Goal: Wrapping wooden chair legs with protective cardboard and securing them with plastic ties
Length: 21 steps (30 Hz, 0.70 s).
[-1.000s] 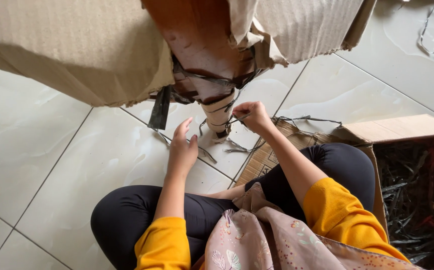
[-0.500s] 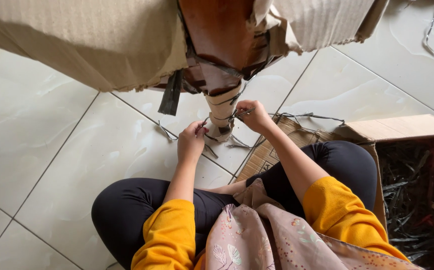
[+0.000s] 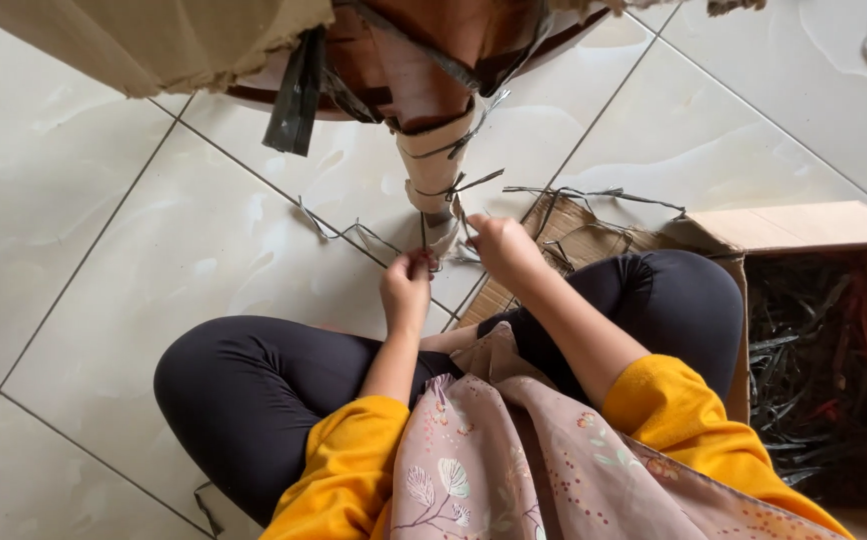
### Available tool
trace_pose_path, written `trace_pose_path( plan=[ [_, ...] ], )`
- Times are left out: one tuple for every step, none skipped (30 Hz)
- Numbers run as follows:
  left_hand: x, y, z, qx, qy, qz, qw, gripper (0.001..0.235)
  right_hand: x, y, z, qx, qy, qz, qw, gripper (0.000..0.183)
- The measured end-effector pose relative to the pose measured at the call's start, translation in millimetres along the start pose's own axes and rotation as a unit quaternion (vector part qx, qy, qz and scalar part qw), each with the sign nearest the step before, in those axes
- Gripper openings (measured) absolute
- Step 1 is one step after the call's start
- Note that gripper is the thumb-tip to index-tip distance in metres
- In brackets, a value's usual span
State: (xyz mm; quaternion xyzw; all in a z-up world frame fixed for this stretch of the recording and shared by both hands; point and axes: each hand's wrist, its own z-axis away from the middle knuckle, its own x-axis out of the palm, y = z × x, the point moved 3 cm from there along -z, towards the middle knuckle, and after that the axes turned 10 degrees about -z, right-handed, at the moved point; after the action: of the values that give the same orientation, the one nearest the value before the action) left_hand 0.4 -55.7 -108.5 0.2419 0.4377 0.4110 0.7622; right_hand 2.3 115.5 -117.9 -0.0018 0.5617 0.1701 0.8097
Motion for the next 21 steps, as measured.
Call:
trace_pose_path(
  plan=[
    [-2.3, 3.2, 1.4, 0.001, -0.001, 0.001, 1.0, 0.019, 8.8, -3.1, 4.0, 0.002, 0.0, 0.001, 1.0, 0.017],
    [-5.3, 6.3, 2.3, 0.006, 0.016, 0.008, 1.0, 0.02, 18.0, -2.6, 7.9, 0.06, 0.018, -0.217, 0.974, 0.014],
    [-8.1, 6.9, 5.2, 0.008, 0.034, 0.015, 0.999, 0.021, 30.3, -4.4, 13.9, 0.115, 0.034, -0.424, 0.898, 0.018],
    [-10.7, 2.7, 2.2, 0.006, 0.033, 0.015, 0.999, 0.021, 21.2, -7.6, 19.6, 0.116, 0.031, -0.423, 0.898, 0.018],
    [-15.6, -1.6, -1.3, 0.005, 0.043, -0.01, 0.999, 0.021, 10.7, -12.8, 24.4, 0.103, 0.038, -0.402, 0.909, 0.015],
    [-20.7, -5.7, -4.9, 0.004, 0.053, -0.034, 0.998, 0.021, -0.1, -17.9, 28.8, 0.09, 0.045, -0.381, 0.919, 0.013],
    [-24.3, -4.9, -4.1, 0.002, 0.053, -0.036, 0.998, 0.021, -10.7, -20.4, 30.9, 0.09, 0.044, -0.383, 0.918, 0.013],
    [-27.8, -4.0, -3.4, -0.001, 0.047, -0.057, 0.997, 0.021, -22.3, -23.0, 32.7, 0.082, 0.051, -0.379, 0.92, 0.014],
    [-31.6, -2.4, -3.4, -0.004, 0.039, -0.078, 0.996, 0.022, -34.4, -25.3, 34.1, 0.076, 0.059, -0.375, 0.922, 0.016],
    [-31.5, -4.7, -4.4, -0.006, 0.039, -0.08, 0.996, 0.022, -39.3, -28.6, 34.6, 0.076, 0.058, -0.377, 0.921, 0.016],
    [-31.6, -5.5, -7.5, -0.008, 0.038, -0.09, 0.995, 0.022, -45.5, -29.9, 32.9, 0.079, 0.067, -0.404, 0.909, 0.017],
    [-32.3, -6.0, -10.5, -0.01, 0.037, -0.1, 0.994, 0.023, -52.3, -31.3, 31.2, 0.082, 0.076, -0.431, 0.896, 0.02],
    [-32.7, -5.8, -12.8, -0.01, 0.039, -0.099, 0.994, 0.023, -51.9, -31.3, 29.2, 0.08, 0.077, -0.43, 0.896, 0.02],
    [-33.5, -5.8, -15.2, -0.011, 0.044, -0.099, 0.994, 0.022, -51.5, -31.5, 27.0, 0.078, 0.078, -0.438, 0.892, 0.022],
    [-32.4, -7.6, -16.3, -0.015, 0.046, -0.098, 0.994, 0.022, -49.3, -32.0, 26.7, 0.076, 0.076, -0.445, 0.889, 0.025],
    [-33.3, -7.7, -17.1, -0.016, 0.046, -0.097, 0.994, 0.022, -47.1, -33.0, 22.9, 0.076, 0.074, -0.444, 0.889, 0.025],
    [-33.2, -8.1, -17.3, -0.02, 0.043, -0.097, 0.994, 0.022, -44.7, -33.3, 19.9, 0.081, 0.078, -0.447, 0.888, 0.026],
    [-33.2, -8.6, -17.6, -0.024, 0.04, -0.098, 0.994, 0.023, -42.2, -33.7, 17.0, 0.085, 0.082, -0.449, 0.886, 0.027],
    [-33.2, -10.9, -18.9, -0.025, 0.04, -0.097, 0.994, 0.023, -39.5, -33.7, 14.9, 0.084, 0.08, -0.448, 0.886, 0.027],
    [-33.1, -13.2, -19.8, -0.03, 0.04, -0.104, 0.993, 0.023, -36.9, -33.6, 13.2, 0.083, 0.08, -0.451, 0.885, 0.028],
    [-33.5, -15.5, -20.7, -0.035, 0.04, -0.111, 0.992, 0.023, -34.5, -33.9, 11.3, 0.082, 0.079, -0.454, 0.884, 0.031]
  ],
)
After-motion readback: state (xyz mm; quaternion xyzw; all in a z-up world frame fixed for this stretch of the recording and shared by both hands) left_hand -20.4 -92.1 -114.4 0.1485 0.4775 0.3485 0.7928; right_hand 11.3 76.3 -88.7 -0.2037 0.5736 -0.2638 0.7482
